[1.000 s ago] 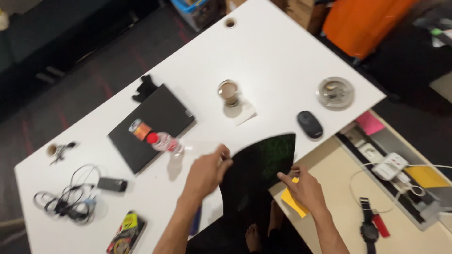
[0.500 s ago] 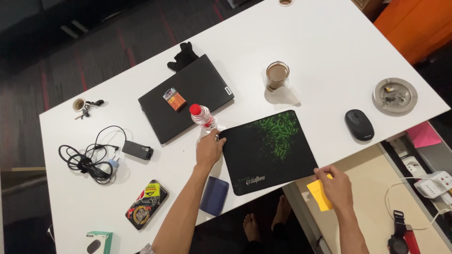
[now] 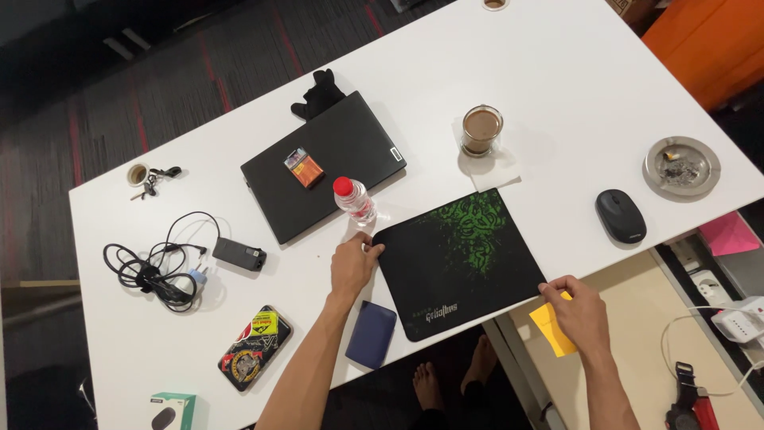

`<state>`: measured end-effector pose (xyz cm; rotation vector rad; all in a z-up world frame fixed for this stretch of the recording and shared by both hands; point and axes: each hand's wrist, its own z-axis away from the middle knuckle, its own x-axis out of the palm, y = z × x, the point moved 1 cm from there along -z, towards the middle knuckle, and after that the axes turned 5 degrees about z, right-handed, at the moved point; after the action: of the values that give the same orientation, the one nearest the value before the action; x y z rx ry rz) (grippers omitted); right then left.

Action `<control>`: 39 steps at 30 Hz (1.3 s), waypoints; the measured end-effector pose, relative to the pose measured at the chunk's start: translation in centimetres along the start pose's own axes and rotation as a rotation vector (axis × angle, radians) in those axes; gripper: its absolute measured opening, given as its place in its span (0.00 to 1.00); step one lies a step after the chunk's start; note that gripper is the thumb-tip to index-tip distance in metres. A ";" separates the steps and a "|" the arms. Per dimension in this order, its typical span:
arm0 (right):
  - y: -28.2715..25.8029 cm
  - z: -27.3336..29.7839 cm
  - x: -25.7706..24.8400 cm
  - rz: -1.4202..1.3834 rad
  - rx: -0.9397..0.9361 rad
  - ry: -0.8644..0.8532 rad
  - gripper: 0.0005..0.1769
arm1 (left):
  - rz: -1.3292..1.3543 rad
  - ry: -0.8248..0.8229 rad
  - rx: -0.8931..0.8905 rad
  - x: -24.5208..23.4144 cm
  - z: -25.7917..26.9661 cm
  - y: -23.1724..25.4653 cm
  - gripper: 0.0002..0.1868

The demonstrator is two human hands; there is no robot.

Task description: Tidying up and organizing various items including electronics, cables, and papers on a desk workspace.

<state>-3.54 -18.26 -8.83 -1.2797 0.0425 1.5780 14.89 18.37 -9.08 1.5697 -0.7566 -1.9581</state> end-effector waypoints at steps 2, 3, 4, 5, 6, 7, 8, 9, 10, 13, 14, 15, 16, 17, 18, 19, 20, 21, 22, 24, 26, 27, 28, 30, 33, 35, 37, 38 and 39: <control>-0.3 0.4 0.2 -0.010 0.007 0.003 0.18 | -0.003 0.004 0.020 -0.1 0.1 -0.1 0.18; -0.4 0.5 0.2 -0.011 0.005 0.001 0.18 | -0.004 0.006 0.019 -0.2 0.1 -0.1 0.18; -0.5 0.5 0.1 0.000 0.018 0.017 0.18 | -0.005 0.004 0.025 -0.2 0.2 0.0 0.17; -0.6 0.6 0.1 0.011 0.030 0.033 0.19 | -0.007 0.002 0.030 -0.3 0.2 0.1 0.17; -0.4 0.4 0.3 0.009 0.029 0.032 0.19 | -0.008 0.004 0.030 -0.3 0.2 0.1 0.17; -0.2 0.3 0.4 0.029 0.041 0.039 0.19 | -0.009 0.000 0.033 -0.3 0.2 0.1 0.17; 0.0 0.2 0.4 0.049 0.054 0.046 0.20 | -0.011 -0.005 0.036 -0.2 0.2 0.1 0.17; 0.2 0.1 0.4 0.049 0.053 0.049 0.20 | -0.010 -0.005 0.038 -0.1 0.2 0.3 0.17; 0.4 0.1 0.4 0.035 0.055 0.053 0.20 | -0.001 -0.005 0.040 -0.1 0.1 0.5 0.16; 0.7 0.0 0.5 0.026 0.058 0.073 0.20 | 0.012 -0.002 0.037 0.0 0.1 0.6 0.15; 0.9 0.0 0.5 0.031 0.060 0.089 0.20 | 0.015 0.001 0.032 0.2 0.1 0.6 0.15; 0.8 0.1 0.4 0.034 0.062 0.089 0.20 | 0.017 -0.002 0.030 0.3 0.2 0.7 0.15; 0.7 0.3 0.3 0.030 0.050 0.098 0.20 | 0.018 0.002 0.025 0.3 0.3 0.8 0.15; 0.4 0.4 0.4 0.024 0.036 0.104 0.20 | 0.016 0.007 0.019 0.2 0.4 0.9 0.15; 0.3 0.6 0.4 0.025 0.037 0.102 0.20 | 0.015 0.007 0.017 0.1 0.6 0.9 0.15; 0.0 0.6 0.3 0.000 0.052 0.099 0.20 | 0.017 0.012 0.007 0.0 0.5 0.9 0.15; -0.3 0.6 0.2 -0.025 0.067 0.096 0.19 | 0.019 0.018 -0.002 -0.1 0.5 1.0 0.15; -0.5 0.7 0.3 -0.025 0.068 0.097 0.19 | 0.019 0.017 -0.001 -0.1 0.5 1.1 0.15; -0.6 0.7 0.3 -0.027 0.067 0.098 0.19 | 0.020 0.021 -0.026 -0.1 0.5 1.1 0.16; -0.8 0.8 0.3 -0.030 0.070 0.102 0.19 | 0.022 0.023 -0.049 0.0 0.4 1.1 0.16; -1.1 0.7 0.4 -0.023 0.049 0.097 0.19 | 0.012 0.032 -0.072 0.0 0.3 0.9 0.17; -1.0 0.6 0.4 -0.024 0.050 0.099 0.19 | 0.012 0.031 -0.070 0.0 0.3 0.8 0.17; -0.9 0.5 0.5 -0.029 0.053 0.097 0.19 | -0.003 0.032 -0.065 0.0 0.2 0.7 0.17; 0.1 -0.1 0.6 -0.035 0.057 0.098 0.19 | -0.017 0.031 -0.056 0.0 0.1 0.4 0.17; 1.7 -2.0 -0.3 -0.039 -0.023 0.105 0.22 | -0.036 0.015 -0.060 -0.2 -0.3 0.2 0.18; 1.9 -3.0 -2.5 0.200 -0.043 0.501 0.42 | -0.025 -0.004 -0.069 -0.7 -0.3 0.3 0.19; 2.1 -5.7 -4.7 0.270 -0.097 0.544 0.47 | -0.016 -0.008 -0.073 -0.9 -0.2 0.1 0.18; 2.1 -6.9 -5.8 0.340 -0.153 0.586 0.52 | -0.004 -0.010 -0.079 -1.0 -0.2 0.0 0.18; 2.4 -8.0 -6.2 0.342 -0.156 0.587 0.52 | -0.002 -0.009 -0.080 -0.9 -0.2 -0.1 0.18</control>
<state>-0.53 -28.21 -9.08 -1.9018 0.5405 1.4483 15.24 19.06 -8.60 1.5170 -0.6722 -1.9730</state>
